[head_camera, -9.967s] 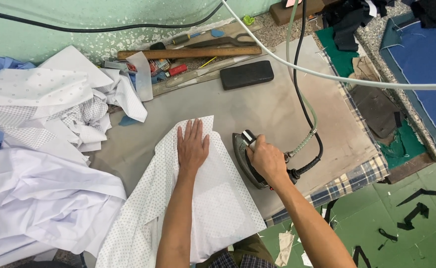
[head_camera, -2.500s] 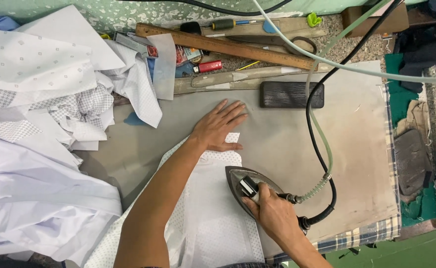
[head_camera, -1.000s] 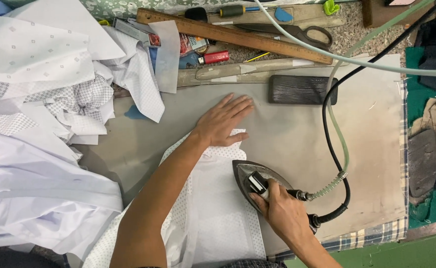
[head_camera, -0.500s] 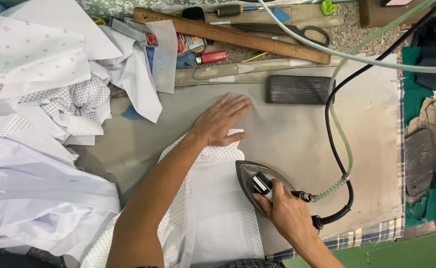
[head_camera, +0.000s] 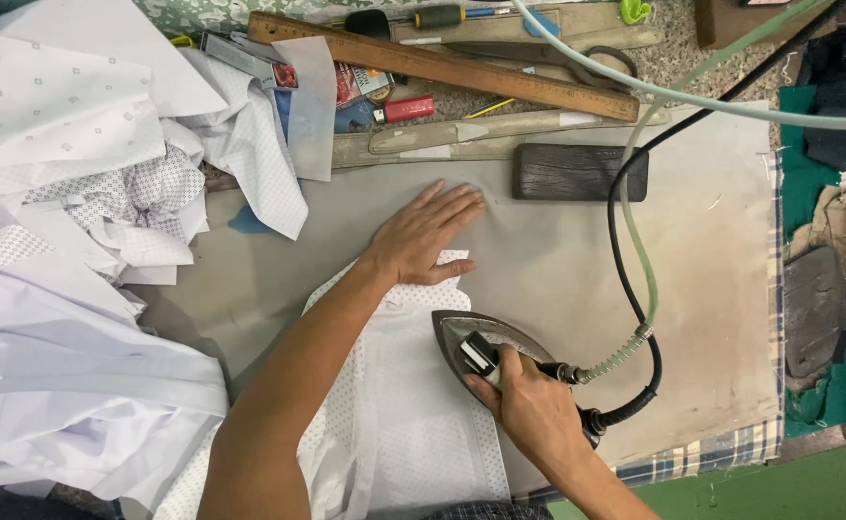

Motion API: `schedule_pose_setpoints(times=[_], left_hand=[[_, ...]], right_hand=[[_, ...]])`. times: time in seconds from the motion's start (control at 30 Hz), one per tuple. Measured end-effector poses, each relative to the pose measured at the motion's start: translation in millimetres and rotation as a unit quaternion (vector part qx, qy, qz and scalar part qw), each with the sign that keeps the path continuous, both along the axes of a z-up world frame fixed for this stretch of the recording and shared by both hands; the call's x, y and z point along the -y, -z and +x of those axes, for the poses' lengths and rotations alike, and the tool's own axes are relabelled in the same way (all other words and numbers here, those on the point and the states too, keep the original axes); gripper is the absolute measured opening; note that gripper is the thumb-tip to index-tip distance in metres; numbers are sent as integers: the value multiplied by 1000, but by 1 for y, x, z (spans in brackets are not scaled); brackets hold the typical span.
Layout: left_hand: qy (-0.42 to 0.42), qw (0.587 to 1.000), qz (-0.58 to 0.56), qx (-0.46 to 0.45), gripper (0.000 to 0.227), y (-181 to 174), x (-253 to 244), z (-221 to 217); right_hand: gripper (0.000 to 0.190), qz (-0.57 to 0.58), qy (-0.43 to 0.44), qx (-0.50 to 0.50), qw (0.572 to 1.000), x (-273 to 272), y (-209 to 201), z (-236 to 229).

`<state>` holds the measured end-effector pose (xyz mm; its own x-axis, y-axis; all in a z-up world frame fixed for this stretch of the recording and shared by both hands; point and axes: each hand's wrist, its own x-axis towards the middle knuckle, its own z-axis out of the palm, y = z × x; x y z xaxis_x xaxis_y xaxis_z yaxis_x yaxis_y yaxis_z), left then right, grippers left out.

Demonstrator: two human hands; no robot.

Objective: The person irons a white patterned shirt on a work table using a steam iron. They repeatedly smooth the fabric with one hand while moving the iron with the other, and briefly shift a black wallet on the table to access the ironing surface.

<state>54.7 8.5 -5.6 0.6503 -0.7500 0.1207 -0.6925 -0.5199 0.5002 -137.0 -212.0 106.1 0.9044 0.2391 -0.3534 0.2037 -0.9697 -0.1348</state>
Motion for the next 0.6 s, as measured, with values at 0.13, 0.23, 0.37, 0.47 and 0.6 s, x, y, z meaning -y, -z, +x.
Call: schedule_pose_setpoints(times=[0.13,0.23,0.37,0.47,0.6], left_hand=[[3,1000,9,9,92,-2,0,0],[5,1000,18,16,95,-3,0,0],[1,999,31,6,97,-5,0,0],[5,999,40,-3,97,-6,1,0],[9,999,47,0,96,-7,1,1]], right_hand=[[55,-25,-35,29,999,-8,-4,4],[50,-28,-54,77,995,-9,-6,4],[51,-21,-52,85,995,-5,-5,4],[53,-38,-66,110,991,0,-11,5],[53,-27,-53,99,993,20,-8,1]])
